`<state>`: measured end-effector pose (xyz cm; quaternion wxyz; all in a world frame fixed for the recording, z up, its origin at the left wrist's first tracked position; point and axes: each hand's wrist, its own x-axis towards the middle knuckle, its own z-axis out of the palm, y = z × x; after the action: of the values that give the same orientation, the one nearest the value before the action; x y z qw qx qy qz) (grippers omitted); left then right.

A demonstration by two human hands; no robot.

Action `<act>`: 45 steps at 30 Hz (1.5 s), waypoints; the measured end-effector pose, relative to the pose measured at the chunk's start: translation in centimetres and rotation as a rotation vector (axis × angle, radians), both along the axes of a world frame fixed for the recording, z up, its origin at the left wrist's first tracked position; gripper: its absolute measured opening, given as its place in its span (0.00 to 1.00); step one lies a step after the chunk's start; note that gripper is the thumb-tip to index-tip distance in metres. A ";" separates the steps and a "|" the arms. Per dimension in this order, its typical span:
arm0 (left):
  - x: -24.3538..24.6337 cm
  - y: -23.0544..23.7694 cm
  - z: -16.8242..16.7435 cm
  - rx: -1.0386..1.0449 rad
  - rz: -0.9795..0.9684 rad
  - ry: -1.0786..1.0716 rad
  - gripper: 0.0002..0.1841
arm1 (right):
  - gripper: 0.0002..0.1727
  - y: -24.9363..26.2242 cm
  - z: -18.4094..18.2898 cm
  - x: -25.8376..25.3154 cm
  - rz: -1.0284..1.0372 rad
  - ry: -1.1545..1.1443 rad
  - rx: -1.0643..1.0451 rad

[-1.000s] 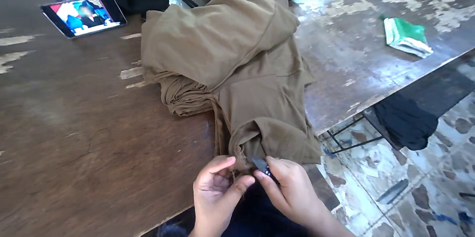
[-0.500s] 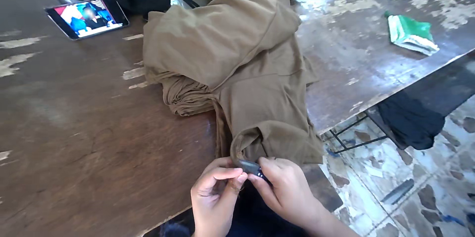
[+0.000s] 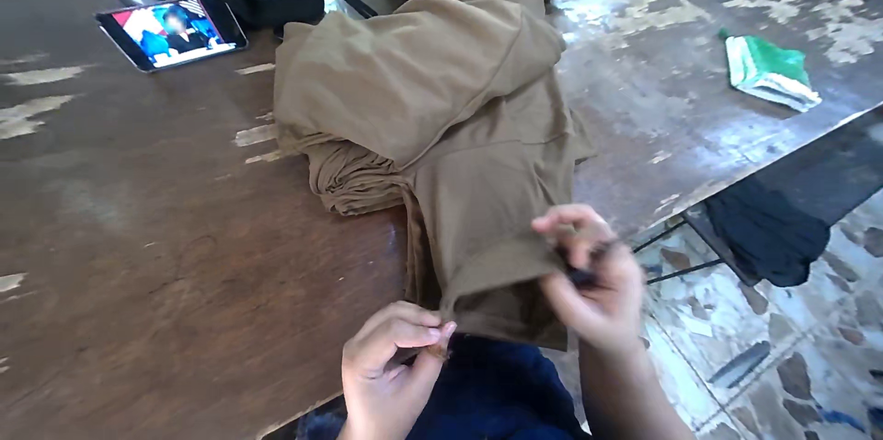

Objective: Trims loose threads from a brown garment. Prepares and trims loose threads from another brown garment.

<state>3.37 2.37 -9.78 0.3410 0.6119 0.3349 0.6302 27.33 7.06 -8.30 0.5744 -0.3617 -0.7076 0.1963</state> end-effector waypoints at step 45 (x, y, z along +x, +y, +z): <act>-3.1 -0.2 0.5 -0.168 -0.270 0.216 0.04 | 0.34 -3.5 -1.7 -1.2 -0.120 -0.923 -0.038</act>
<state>0.24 2.14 -9.28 0.4345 0.6847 0.3359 0.4792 26.10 3.58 -9.96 0.2030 -0.4618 -0.8634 -0.0059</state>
